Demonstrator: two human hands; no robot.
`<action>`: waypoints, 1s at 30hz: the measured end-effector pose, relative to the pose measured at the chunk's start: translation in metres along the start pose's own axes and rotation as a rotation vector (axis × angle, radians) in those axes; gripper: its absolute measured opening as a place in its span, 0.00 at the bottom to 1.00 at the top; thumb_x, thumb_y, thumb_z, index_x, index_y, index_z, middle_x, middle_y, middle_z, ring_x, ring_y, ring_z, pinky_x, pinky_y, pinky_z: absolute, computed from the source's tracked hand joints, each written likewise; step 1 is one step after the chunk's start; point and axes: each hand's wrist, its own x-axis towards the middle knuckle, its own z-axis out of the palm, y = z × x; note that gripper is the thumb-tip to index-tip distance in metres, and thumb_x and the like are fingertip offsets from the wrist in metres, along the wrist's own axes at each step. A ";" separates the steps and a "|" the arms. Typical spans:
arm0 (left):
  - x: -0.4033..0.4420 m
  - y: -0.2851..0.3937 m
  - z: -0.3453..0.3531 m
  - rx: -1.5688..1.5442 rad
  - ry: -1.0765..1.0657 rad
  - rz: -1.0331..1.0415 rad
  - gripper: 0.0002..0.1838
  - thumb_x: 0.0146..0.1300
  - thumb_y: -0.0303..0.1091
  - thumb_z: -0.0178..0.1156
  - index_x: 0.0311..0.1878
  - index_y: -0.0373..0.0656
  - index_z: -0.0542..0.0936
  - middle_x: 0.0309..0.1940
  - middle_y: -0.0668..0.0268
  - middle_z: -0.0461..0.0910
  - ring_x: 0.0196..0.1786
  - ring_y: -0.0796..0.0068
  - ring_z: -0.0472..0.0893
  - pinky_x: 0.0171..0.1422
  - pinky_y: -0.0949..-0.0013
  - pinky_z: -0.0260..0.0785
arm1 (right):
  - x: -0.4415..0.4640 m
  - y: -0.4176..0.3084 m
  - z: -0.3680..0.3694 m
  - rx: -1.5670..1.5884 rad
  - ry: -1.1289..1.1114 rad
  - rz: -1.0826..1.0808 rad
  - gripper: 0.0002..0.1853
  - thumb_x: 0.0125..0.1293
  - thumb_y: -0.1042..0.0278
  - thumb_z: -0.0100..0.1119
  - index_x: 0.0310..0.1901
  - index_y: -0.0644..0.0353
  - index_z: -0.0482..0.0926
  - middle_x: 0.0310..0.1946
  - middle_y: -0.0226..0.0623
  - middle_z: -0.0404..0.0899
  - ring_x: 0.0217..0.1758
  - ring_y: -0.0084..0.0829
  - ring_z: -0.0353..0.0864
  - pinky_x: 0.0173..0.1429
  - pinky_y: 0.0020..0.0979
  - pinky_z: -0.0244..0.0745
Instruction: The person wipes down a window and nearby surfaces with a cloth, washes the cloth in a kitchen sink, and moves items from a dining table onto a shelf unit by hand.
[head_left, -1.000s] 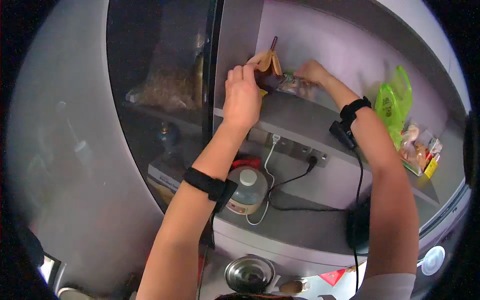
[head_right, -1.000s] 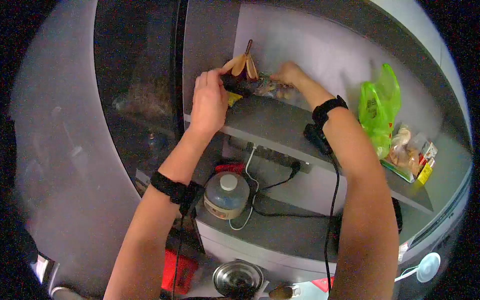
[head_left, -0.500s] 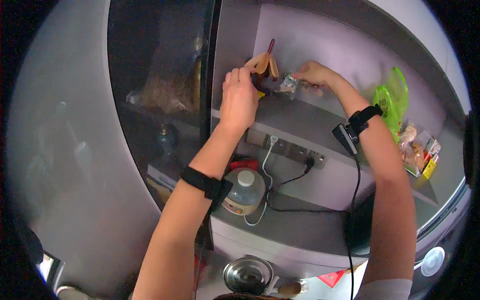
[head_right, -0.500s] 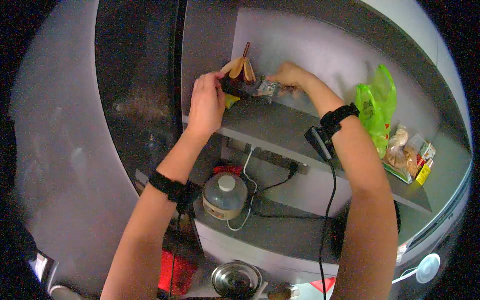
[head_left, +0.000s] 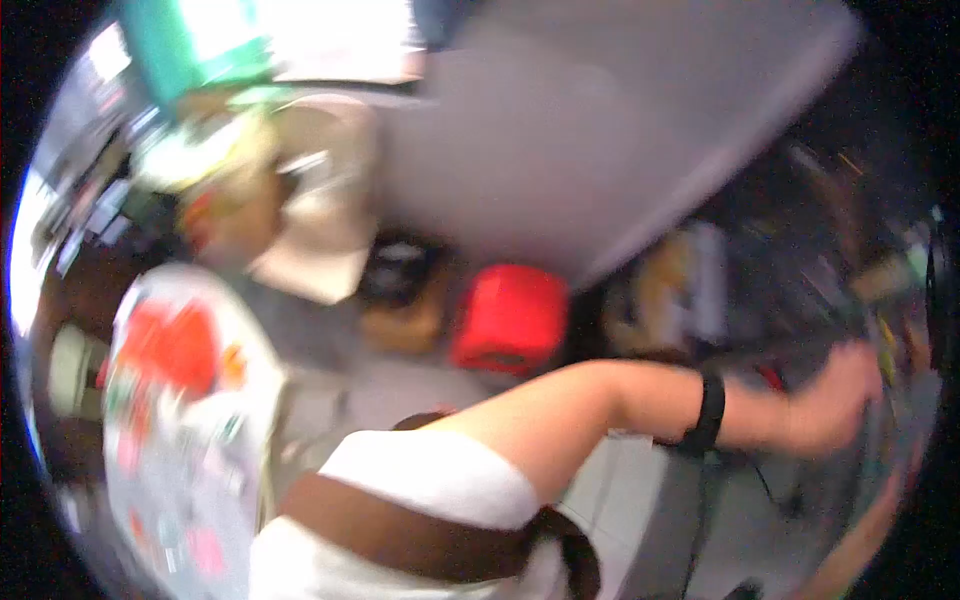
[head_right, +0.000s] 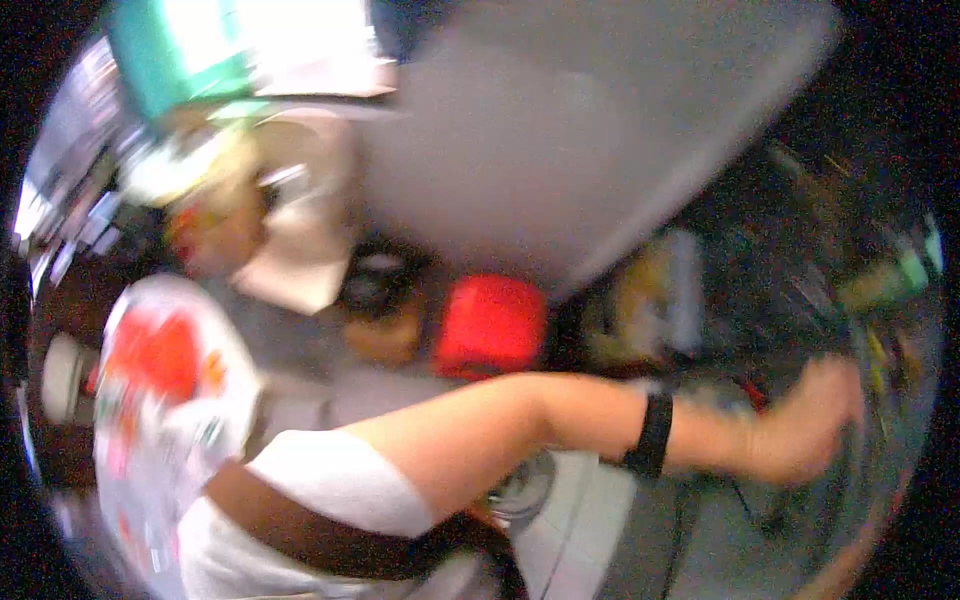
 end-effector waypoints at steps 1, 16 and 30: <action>-0.029 0.033 -0.063 0.067 0.151 0.093 0.23 0.40 0.25 0.57 0.44 0.41 0.67 0.45 0.50 0.64 0.50 0.46 0.66 0.55 0.52 0.59 | -0.034 -0.031 -0.008 0.117 -0.001 0.000 0.23 0.70 0.49 0.46 0.32 0.64 0.74 0.30 0.46 0.77 0.32 0.41 0.78 0.38 0.41 0.72; -0.301 0.435 -0.467 0.906 -0.012 -1.057 0.09 0.59 0.28 0.59 0.42 0.42 0.73 0.39 0.58 0.73 0.47 0.57 0.75 0.53 0.60 0.68 | -0.345 -0.331 0.069 1.637 -1.685 -0.269 0.12 0.66 0.74 0.54 0.49 0.67 0.75 0.34 0.38 0.82 0.38 0.23 0.80 0.43 0.25 0.75; -0.472 0.657 -0.470 1.160 0.626 -1.442 0.06 0.60 0.26 0.58 0.40 0.38 0.77 0.35 0.57 0.76 0.40 0.59 0.78 0.45 0.65 0.71 | -0.391 -0.747 0.085 1.151 -0.887 -0.970 0.36 0.52 0.58 0.64 0.62 0.58 0.62 0.57 0.50 0.68 0.59 0.51 0.67 0.64 0.43 0.64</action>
